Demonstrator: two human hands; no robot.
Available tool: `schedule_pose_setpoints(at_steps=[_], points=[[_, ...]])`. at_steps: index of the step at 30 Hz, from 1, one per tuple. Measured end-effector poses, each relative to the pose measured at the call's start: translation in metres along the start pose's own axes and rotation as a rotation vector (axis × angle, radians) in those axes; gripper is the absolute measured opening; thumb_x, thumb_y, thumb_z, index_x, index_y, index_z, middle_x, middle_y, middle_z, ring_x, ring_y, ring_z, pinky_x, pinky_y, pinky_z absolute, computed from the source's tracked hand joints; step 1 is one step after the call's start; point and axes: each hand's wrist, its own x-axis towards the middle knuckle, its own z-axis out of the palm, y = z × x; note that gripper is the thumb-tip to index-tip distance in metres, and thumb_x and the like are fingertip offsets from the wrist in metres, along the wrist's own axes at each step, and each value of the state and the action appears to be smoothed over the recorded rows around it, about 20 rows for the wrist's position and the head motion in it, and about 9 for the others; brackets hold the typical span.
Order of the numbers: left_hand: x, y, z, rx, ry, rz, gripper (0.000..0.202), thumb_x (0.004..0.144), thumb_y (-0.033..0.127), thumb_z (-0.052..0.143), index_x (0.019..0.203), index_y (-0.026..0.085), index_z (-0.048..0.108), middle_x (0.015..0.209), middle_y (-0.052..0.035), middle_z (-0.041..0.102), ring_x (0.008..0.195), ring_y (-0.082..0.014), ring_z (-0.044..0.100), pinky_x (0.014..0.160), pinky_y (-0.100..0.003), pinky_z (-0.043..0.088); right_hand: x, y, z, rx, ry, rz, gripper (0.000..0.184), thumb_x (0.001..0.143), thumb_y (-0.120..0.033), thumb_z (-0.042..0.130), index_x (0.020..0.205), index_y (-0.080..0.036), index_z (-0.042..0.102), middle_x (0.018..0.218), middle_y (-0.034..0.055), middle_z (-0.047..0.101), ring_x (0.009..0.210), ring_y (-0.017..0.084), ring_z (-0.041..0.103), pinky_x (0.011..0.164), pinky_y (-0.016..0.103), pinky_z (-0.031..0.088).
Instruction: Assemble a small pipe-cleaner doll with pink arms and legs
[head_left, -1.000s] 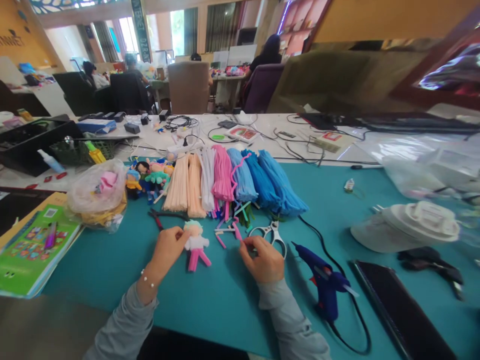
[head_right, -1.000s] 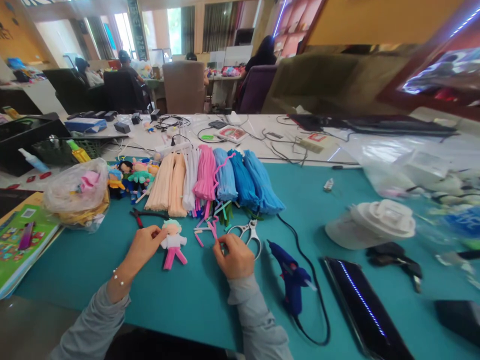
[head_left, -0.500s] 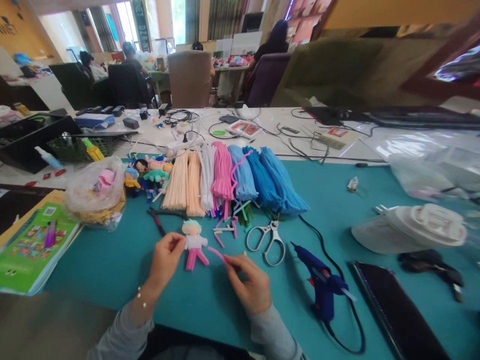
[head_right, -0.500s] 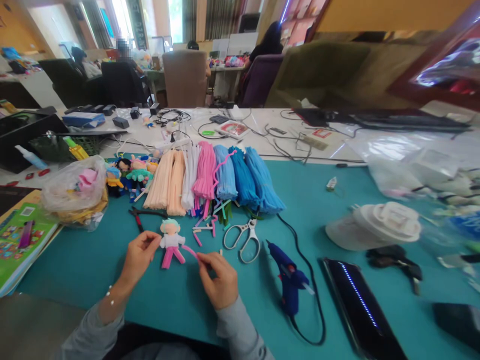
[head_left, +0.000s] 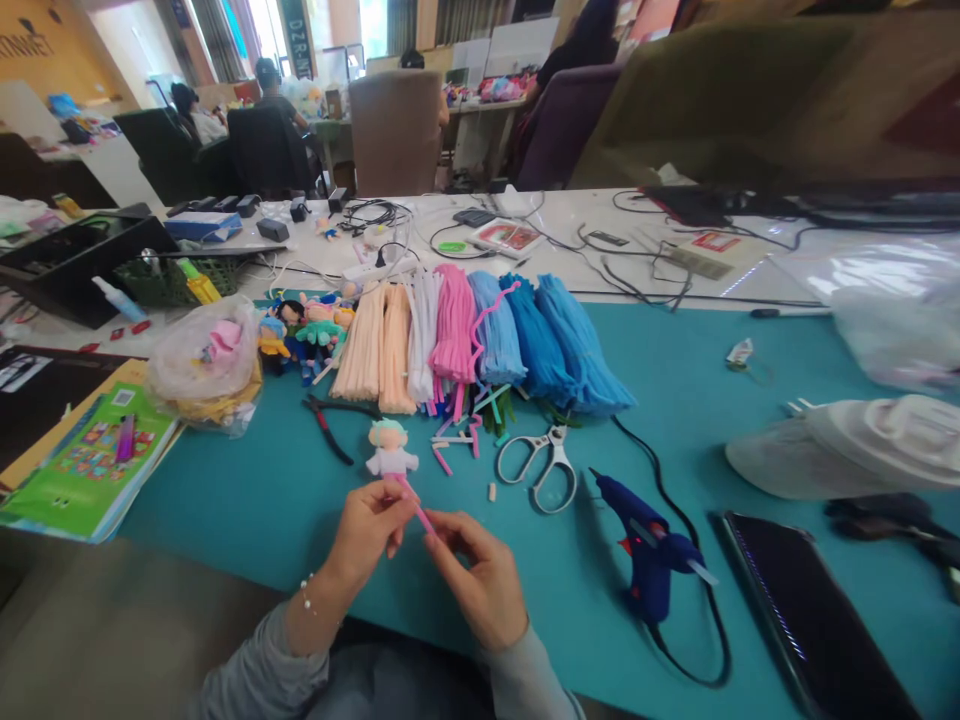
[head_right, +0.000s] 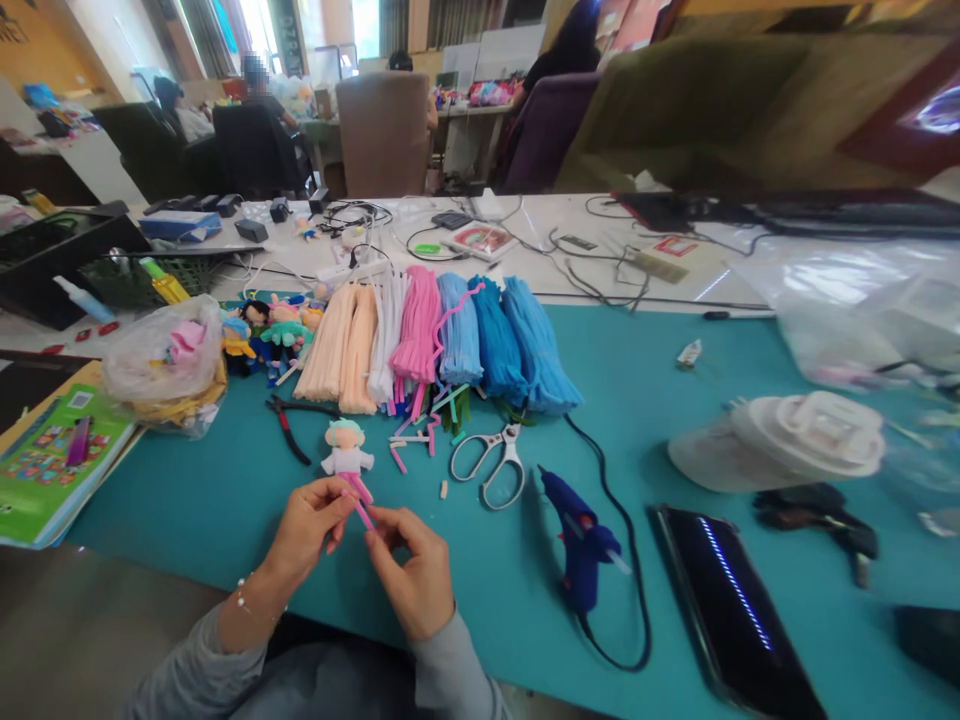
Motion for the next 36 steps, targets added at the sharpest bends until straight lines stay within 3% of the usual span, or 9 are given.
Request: schedule_pose_setpoints(at_steps=[5,16,21,26,36], points=[[-0.005,0.0,0.003,-0.058,0.008,-0.062,0.034,0.052,0.043,0.08,0.06,0.014,0.064,0.032,0.0074,0.043,0.027,-0.0032,0.031,0.029,-0.017,0.02,0.0,-0.002,-0.001,0.034,0.0,0.035,0.026,0.085,-0.037,0.057,0.071,-0.018,0.07,0.057,0.001,0.058,0.052,0.013,0.053,0.048,0.023,0.044],[-0.005,0.003,0.001,-0.135,-0.051,-0.184,0.041,0.046,0.047,0.082,0.054,0.016,0.058,0.029,0.0088,0.038,0.025,-0.0026,0.026,0.029,-0.017,0.016,-0.002,-0.01,-0.007,0.057,-0.024,0.066,0.023,0.083,-0.035,0.06,0.07,-0.019,0.071,0.058,0.0014,0.058,0.054,0.013,0.053,0.051,0.024,0.044],[-0.007,0.005,0.001,-0.143,-0.012,-0.15,0.038,0.047,0.044,0.083,0.06,0.014,0.063,0.036,0.0069,0.046,0.03,-0.004,0.034,0.03,-0.017,0.022,-0.002,-0.007,-0.003,0.049,-0.019,0.085,0.023,0.083,-0.036,0.06,0.074,-0.019,0.072,0.058,0.0016,0.058,0.054,0.014,0.053,0.051,0.025,0.045],[-0.006,0.005,-0.003,-0.144,0.034,-0.11,0.035,0.051,0.044,0.08,0.058,0.014,0.062,0.035,0.0069,0.044,0.03,-0.0038,0.032,0.031,-0.018,0.023,-0.006,-0.005,-0.006,0.042,-0.046,0.123,0.022,0.082,-0.037,0.063,0.087,-0.018,0.072,0.062,0.0022,0.061,0.055,0.014,0.056,0.051,0.025,0.047],[-0.008,0.003,-0.003,-0.148,0.079,-0.077,0.035,0.053,0.044,0.08,0.06,0.014,0.063,0.036,0.0071,0.044,0.032,-0.0036,0.033,0.033,-0.018,0.023,-0.014,-0.009,-0.009,0.027,-0.017,0.159,0.025,0.083,-0.036,0.061,0.067,-0.019,0.067,0.06,0.0021,0.06,0.056,0.014,0.055,0.054,0.025,0.046]])
